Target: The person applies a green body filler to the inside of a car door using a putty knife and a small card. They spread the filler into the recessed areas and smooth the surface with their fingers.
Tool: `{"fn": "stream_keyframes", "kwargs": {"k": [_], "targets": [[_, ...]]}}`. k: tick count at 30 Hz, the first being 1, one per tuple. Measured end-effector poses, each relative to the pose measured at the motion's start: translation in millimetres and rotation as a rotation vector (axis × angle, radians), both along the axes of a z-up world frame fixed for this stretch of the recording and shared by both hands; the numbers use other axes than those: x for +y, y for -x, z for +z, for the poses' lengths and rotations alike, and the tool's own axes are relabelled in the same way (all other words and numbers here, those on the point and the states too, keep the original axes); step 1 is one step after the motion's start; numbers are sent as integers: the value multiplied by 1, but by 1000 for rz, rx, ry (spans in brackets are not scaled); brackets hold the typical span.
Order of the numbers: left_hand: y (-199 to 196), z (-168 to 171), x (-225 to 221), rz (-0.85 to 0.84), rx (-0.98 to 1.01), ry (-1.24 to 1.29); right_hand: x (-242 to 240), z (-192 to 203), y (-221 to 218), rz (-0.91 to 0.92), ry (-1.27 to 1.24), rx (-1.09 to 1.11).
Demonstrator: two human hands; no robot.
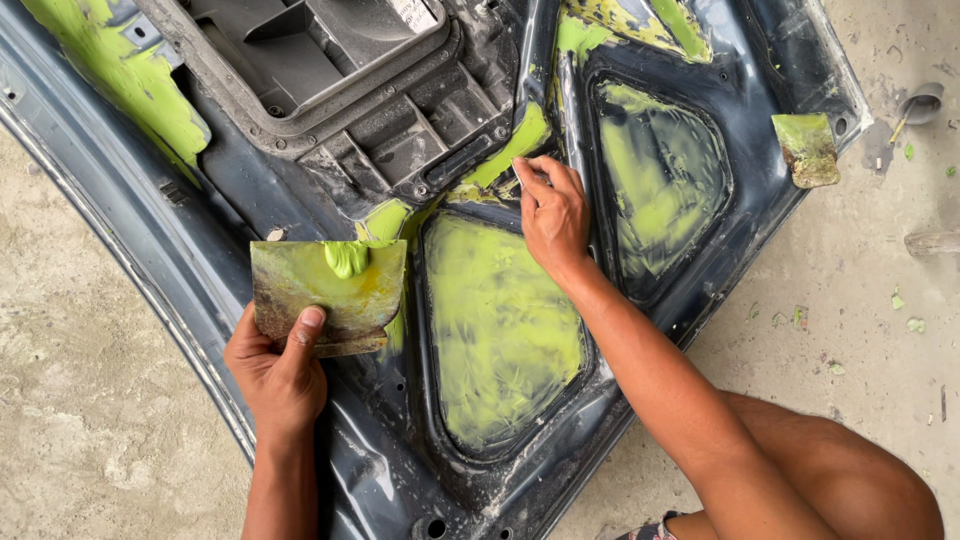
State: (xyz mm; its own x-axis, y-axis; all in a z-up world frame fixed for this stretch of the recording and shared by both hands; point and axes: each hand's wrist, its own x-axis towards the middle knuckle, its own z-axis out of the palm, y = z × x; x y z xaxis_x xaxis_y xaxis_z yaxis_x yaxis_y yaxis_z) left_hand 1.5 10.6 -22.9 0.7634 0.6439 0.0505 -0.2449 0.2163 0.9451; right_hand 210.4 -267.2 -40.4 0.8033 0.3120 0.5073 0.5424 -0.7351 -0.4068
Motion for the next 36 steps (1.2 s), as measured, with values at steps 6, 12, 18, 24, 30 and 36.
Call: {"fn": "stream_keyframes", "kwargs": {"k": [6,12,18,24,30,36], "targets": [[-1,6,-3,15,-4,25,6,-2,10,28,4,-25],[0,3,-1,10,3,31,14,5,19,51,0,-11],[1,1,0,6,2,42,17,6,23,62,-14,10],[0,6,-1,-2,1,45,21,9,28,92,-10,9],[-1,7,-2,-5,-16,40,23,11,32,126,-20,3],[0,24,-1,-67,17,-14,18,36,42,160,-205,136]]}}
